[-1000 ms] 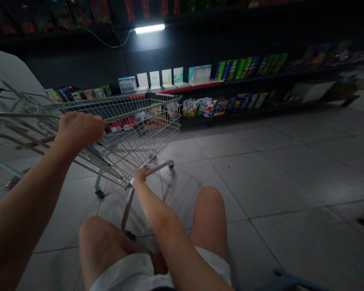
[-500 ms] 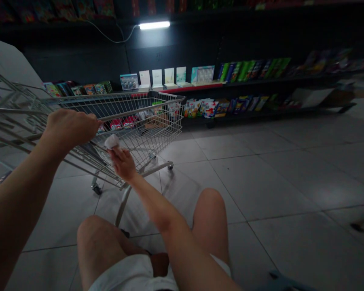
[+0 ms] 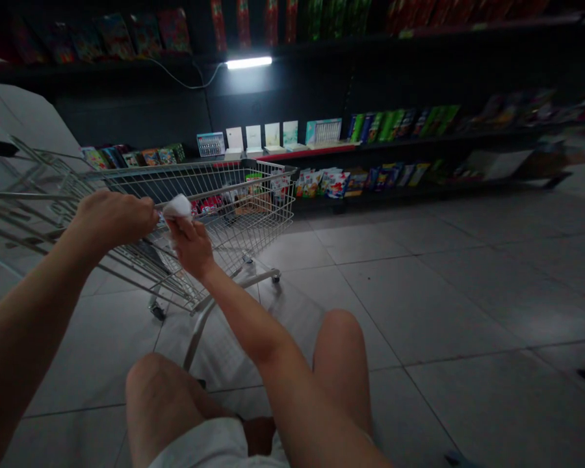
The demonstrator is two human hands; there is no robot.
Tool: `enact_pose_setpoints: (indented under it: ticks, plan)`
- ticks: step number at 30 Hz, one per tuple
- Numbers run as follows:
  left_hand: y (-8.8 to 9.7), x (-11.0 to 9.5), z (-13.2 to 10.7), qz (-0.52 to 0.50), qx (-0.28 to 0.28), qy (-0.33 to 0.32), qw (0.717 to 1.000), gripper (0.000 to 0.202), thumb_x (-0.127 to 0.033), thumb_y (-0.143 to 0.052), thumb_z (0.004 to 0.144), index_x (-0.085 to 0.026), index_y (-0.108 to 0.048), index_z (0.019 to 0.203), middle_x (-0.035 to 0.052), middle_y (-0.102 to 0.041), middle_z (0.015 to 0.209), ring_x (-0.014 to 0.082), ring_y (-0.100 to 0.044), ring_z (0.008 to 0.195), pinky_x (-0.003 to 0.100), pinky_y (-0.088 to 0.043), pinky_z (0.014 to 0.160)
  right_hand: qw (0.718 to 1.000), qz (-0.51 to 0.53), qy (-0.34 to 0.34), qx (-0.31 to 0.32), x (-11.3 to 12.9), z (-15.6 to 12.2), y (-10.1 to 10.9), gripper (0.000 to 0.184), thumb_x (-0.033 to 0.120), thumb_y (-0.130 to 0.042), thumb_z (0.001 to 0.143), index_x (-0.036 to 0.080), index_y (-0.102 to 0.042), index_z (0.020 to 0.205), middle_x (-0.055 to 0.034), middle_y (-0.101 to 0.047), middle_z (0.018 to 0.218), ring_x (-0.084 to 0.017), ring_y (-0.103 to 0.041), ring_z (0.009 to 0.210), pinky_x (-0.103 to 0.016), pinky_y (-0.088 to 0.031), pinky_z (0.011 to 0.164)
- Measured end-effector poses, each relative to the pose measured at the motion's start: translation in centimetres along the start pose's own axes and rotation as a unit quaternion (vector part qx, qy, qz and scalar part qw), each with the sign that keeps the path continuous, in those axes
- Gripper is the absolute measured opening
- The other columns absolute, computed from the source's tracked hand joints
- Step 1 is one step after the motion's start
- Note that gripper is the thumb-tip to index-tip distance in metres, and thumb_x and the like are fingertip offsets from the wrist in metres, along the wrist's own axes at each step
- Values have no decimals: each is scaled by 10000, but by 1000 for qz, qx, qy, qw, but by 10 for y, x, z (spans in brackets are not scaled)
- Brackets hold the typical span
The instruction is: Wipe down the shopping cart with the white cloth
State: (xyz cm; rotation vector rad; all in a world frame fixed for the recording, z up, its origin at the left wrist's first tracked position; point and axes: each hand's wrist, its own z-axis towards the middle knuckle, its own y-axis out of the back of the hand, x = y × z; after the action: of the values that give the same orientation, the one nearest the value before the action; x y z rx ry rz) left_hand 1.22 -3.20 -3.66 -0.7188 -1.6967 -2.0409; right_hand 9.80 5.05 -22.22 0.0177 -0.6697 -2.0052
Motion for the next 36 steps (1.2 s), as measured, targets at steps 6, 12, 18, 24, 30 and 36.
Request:
enact_pose_setpoints:
  ticks: [6,12,18,24,30,36]
  plan:
    - [-1,4,-7,-19,1,14,1000,516,-434,-342,916,-86,-669,1111,251,-731,969,390,-704,972,469,-525,791,976,13,-99,192,-40,-120,-27,612,85,-571,791,138,-552,1401,-150,-563,1400,-255,-514,1281,-422,-424,1142]
    - [-2,10,-14,-11,21,40,999,525,-477,-385,877,-123,-672,1137,230,-737,972,404,-702,976,460,-523,777,984,71,-159,38,-37,-88,19,567,50,-495,775,171,-603,1319,-118,-576,1353,-247,-521,1282,-453,-455,1122]
    - [-6,12,-24,-3,-15,29,999,539,-421,-295,933,-90,-655,1160,254,-735,935,409,-712,920,465,-518,741,997,24,74,-29,27,45,47,556,128,-493,879,225,-472,1426,-68,-480,1408,-245,-395,1368,-477,-302,1232]
    - [-8,15,-42,8,-30,38,999,637,-456,-153,987,-80,-649,1120,253,-727,845,433,-715,839,494,-525,676,997,-41,62,19,-52,61,72,341,111,-557,845,184,-625,1171,-64,-559,1106,-230,-498,1110,-528,-342,1169]
    - [-6,18,-47,25,-7,54,998,606,-483,-187,984,-127,-661,1113,217,-738,842,430,-720,868,483,-532,678,999,-32,-3,-30,-55,53,79,318,62,-517,835,166,-648,1106,-80,-567,1082,-226,-517,1063,-433,-488,997]
    - [-13,23,-54,46,-29,54,997,708,-462,-74,979,-109,-656,1173,246,-732,862,429,-715,895,483,-513,709,989,-31,140,44,28,56,50,515,121,-556,854,219,-520,1359,-59,-524,1290,-213,-478,1223,-406,-413,1140]
